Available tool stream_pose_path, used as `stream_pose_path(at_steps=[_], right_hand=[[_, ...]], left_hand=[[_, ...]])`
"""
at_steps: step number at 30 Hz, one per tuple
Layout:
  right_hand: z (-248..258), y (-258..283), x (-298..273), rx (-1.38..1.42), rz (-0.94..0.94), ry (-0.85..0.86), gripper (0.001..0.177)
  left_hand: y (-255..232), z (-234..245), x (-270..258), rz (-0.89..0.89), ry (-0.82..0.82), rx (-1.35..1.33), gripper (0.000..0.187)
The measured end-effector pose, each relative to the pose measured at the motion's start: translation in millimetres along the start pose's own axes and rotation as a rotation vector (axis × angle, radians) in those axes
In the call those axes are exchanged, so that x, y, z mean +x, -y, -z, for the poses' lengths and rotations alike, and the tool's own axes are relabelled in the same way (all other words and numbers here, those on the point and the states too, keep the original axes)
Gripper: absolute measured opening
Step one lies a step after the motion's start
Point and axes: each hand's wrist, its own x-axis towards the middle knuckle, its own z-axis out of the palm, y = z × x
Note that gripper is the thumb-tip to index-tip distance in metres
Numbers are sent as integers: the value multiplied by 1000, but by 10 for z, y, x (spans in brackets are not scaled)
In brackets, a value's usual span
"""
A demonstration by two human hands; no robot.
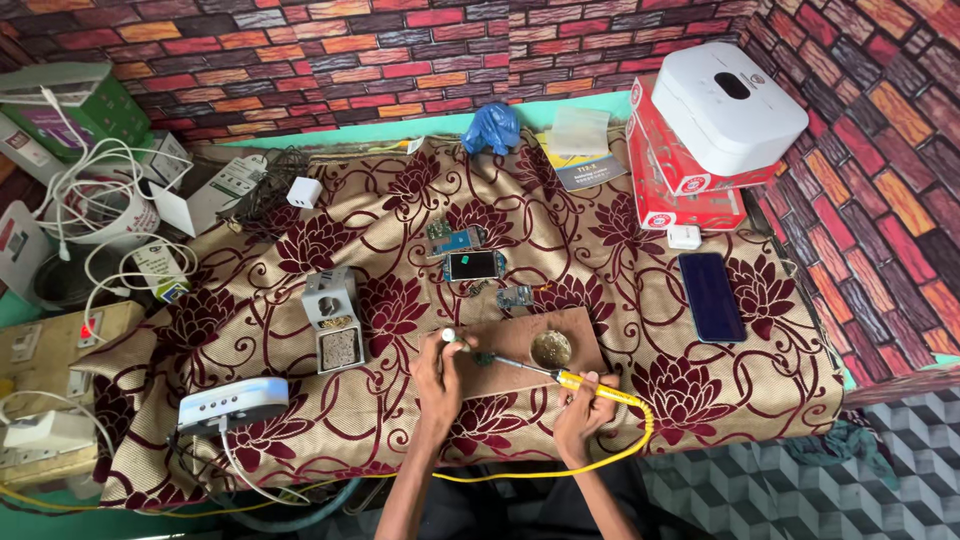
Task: The person uses a soldering iron and solder to work on a small circuit board placed on a wooden board. They repeatedly apply heat and solder to specific points on the board while holding it steady with their other hand.
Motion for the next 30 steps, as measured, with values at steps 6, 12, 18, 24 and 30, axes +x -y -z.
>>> stream_pose_path(at_steps=[6, 12, 18, 24, 30], right_hand=[[1, -31, -13, 9, 5, -15, 21], [-3, -60, -12, 85, -90, -81, 21], [-61, 58, 12, 103, -111, -90, 21], [-71, 88, 15, 77, -7, -32, 24], [33, 56, 147, 359, -246, -140, 39]], left_hand=[[-143, 62, -31, 106, -6, -27, 19], [-241, 76, 45, 96, -72, -35, 20], [-260, 42, 74, 57, -52, 41, 20], [-462, 87, 2, 242, -2, -246, 21], [-736, 69, -184, 177, 4, -295, 13]])
